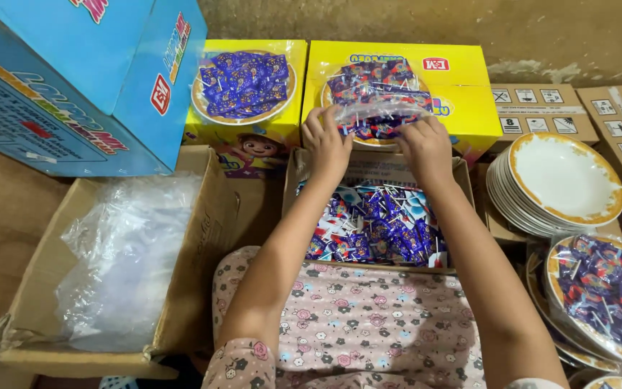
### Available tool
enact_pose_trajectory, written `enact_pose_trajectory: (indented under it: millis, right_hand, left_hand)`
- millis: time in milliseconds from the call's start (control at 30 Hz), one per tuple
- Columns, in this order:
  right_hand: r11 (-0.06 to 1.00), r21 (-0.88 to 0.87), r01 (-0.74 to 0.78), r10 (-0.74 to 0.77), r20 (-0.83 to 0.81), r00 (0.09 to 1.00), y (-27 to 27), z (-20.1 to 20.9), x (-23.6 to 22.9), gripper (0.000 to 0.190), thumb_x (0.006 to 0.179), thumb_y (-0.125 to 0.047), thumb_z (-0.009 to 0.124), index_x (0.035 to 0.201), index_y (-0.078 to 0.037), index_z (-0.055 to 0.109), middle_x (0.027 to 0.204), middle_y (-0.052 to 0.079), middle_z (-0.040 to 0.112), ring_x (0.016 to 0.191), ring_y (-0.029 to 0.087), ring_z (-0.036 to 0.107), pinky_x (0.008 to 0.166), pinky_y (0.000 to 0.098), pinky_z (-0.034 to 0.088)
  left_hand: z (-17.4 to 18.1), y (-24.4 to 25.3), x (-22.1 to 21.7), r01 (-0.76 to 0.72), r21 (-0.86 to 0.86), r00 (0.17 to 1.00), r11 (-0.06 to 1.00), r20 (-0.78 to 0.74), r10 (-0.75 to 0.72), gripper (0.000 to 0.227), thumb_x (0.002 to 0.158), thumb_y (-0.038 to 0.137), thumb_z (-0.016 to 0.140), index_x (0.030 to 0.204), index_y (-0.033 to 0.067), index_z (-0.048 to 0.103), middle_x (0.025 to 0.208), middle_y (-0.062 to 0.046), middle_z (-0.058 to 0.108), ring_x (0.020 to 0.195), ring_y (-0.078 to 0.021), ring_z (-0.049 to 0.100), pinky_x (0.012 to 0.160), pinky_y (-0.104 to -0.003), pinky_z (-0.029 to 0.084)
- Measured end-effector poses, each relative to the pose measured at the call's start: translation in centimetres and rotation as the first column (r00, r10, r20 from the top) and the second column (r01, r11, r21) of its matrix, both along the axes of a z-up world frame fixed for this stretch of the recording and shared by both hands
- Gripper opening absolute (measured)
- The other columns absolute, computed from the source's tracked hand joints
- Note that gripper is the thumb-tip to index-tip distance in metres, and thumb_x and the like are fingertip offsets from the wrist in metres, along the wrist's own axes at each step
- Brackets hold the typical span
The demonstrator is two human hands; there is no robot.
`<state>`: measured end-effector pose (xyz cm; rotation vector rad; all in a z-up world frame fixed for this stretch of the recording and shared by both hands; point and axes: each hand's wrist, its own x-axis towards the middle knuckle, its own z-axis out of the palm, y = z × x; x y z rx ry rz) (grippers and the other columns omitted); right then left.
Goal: Packing snack packets and plates into boxes for shipping
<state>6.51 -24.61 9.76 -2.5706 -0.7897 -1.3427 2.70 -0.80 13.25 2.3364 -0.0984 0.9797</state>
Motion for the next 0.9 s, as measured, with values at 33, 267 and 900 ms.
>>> enact_pose_trajectory:
  millis: [33, 267, 900]
  right_hand:
    - [1.0, 0.0, -0.002, 0.002, 0.001, 1.0, 0.6, 0.5, -0.2, 0.026, 0.083, -0.026, 0.084, 0.108, -0.024, 0.076, 0.09, -0.002, 0.063, 0.1, 0.021, 0.06, 0.089, 0.0342, 0.05]
    - [0.99, -0.055, 0.128, -0.135, -0.155, 0.979, 4.4, 0.7, -2.1, 0.049, 0.096, -0.043, 0.068, 0.135, -0.014, 0.066, 0.118, 0.011, 0.062, 0.119, 0.035, 0.054, 0.091, 0.0485, 0.046]
    - [0.987, -0.049, 0.153, -0.146, 0.121, 0.982, 9.6, 0.9, -3.7, 0.034, 0.087, -0.017, 0.067, 0.119, -0.027, 0.073, 0.092, 0.003, 0.072, 0.095, 0.03, 0.07, 0.094, 0.0515, 0.046]
  left_hand:
    - [-0.5, 0.0, 0.8, -0.002, 0.0, 1.0, 1.0, 0.001, 0.002, 0.068, 0.075, 0.017, 0.089, 0.131, 0.0158, 0.051, 0.128, -0.01, 0.041, 0.117, -0.0358, 0.048, 0.097, -0.052, 0.049]
    - [-1.2, 0.8, 1.3, 0.25, -0.363, 0.953, 0.898, -0.075, -0.295, 0.071, 0.08, 0.01, 0.087, 0.141, 0.0102, 0.051, 0.128, -0.021, 0.051, 0.121, -0.0461, 0.055, 0.103, -0.057, 0.047]
    - [-5.1, 1.7, -2.0, 0.266, -0.261, 0.964, 0.928, 0.087, -0.251, 0.026, 0.074, 0.002, 0.072, 0.094, 0.0176, 0.073, 0.1, 0.001, 0.054, 0.094, -0.0222, 0.059, 0.083, -0.034, 0.053]
